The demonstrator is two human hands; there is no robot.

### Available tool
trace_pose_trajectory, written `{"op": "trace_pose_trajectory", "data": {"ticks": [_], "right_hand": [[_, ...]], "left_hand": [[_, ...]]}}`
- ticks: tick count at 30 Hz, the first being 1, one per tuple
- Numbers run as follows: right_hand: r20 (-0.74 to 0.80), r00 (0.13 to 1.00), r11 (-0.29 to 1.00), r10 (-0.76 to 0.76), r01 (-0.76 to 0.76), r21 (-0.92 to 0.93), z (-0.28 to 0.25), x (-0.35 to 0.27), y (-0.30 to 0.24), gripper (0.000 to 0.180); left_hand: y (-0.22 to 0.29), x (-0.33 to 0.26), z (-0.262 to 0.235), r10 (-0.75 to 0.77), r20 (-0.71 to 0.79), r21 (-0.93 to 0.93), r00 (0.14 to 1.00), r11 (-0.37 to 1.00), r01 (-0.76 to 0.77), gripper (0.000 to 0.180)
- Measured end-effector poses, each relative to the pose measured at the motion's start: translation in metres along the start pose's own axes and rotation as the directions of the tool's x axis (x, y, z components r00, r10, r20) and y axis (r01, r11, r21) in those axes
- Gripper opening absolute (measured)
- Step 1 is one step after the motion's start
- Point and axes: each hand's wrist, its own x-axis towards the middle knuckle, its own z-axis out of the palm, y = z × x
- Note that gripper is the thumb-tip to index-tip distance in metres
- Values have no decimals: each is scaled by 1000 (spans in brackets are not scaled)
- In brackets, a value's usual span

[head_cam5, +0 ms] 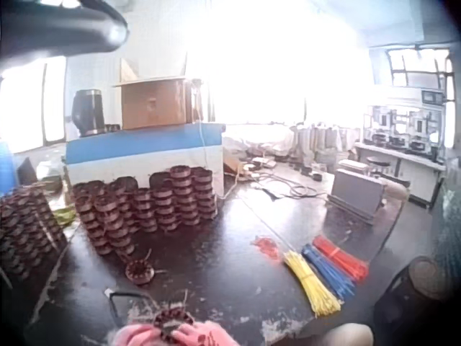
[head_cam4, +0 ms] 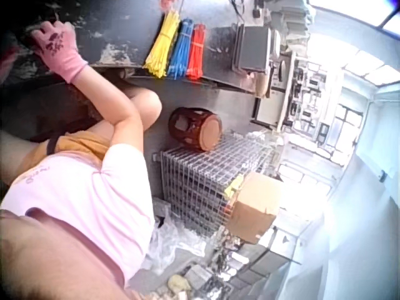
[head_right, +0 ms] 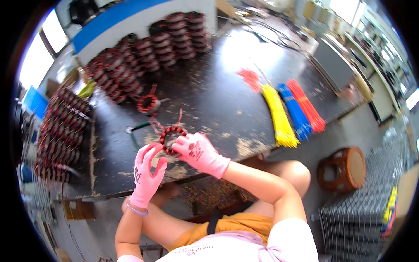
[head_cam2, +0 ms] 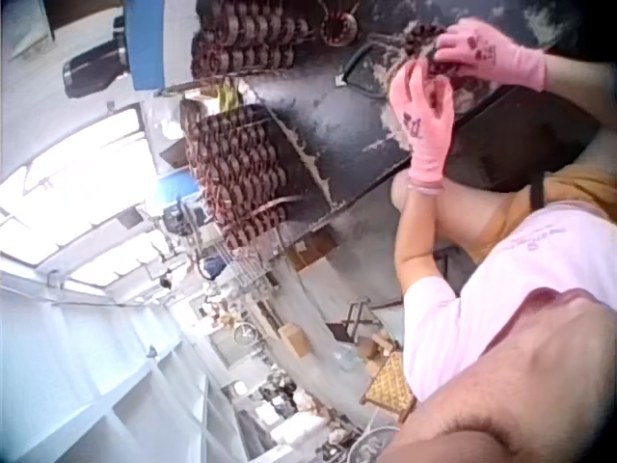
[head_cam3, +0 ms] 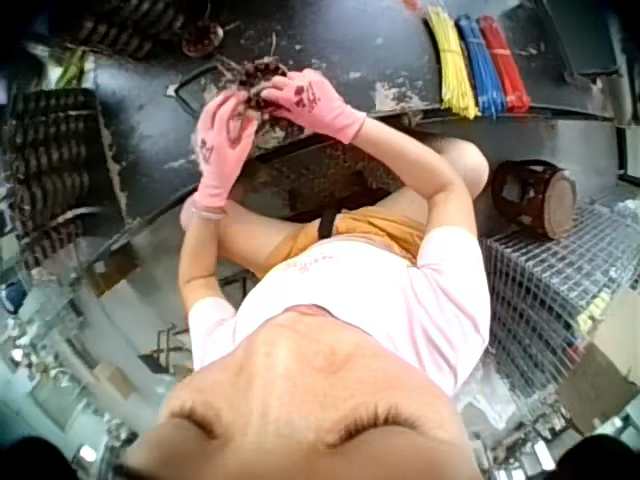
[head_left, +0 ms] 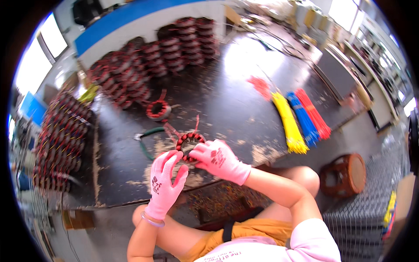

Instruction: The person uses zip ties to bundle groups of colored wires together on a motor stator. They wrap the ties around the wires and secure them by hand, then trim the excess with pliers.

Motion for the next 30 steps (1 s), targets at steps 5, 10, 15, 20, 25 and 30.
{"op": "trace_pose_trajectory", "data": {"ticks": [5, 10, 15, 20, 25, 30], "right_hand": [[-116, 976, 982, 184, -186, -7, 13, -68, -10, 35], [-377, 867, 940, 326, -255, 227, -57, -114, 31, 35], [-398, 479, 480, 782, -871, -105, -129, -209, 114, 33], [-149, 341, 334, 928, -940, -69, -141, -224, 122, 31], [-246, 344, 329, 906, -939, -103, -144, -222, 123, 21], [-234, 348, 328, 908, -937, -120, -144, -216, 133, 19]], "left_hand": [[17, 9, 68, 94, 187, 62, 978, 992, -108, 55], [19, 9, 85, 167, 290, 222, 942, 946, -236, 57], [13, 11, 93, 218, 252, 304, 943, 907, -291, 48], [10, 12, 90, 170, 299, 265, 939, 930, -253, 46], [17, 19, 72, 185, 402, 203, 897, 937, -284, 42], [15, 24, 68, 221, 444, 225, 868, 910, -347, 40]]}}
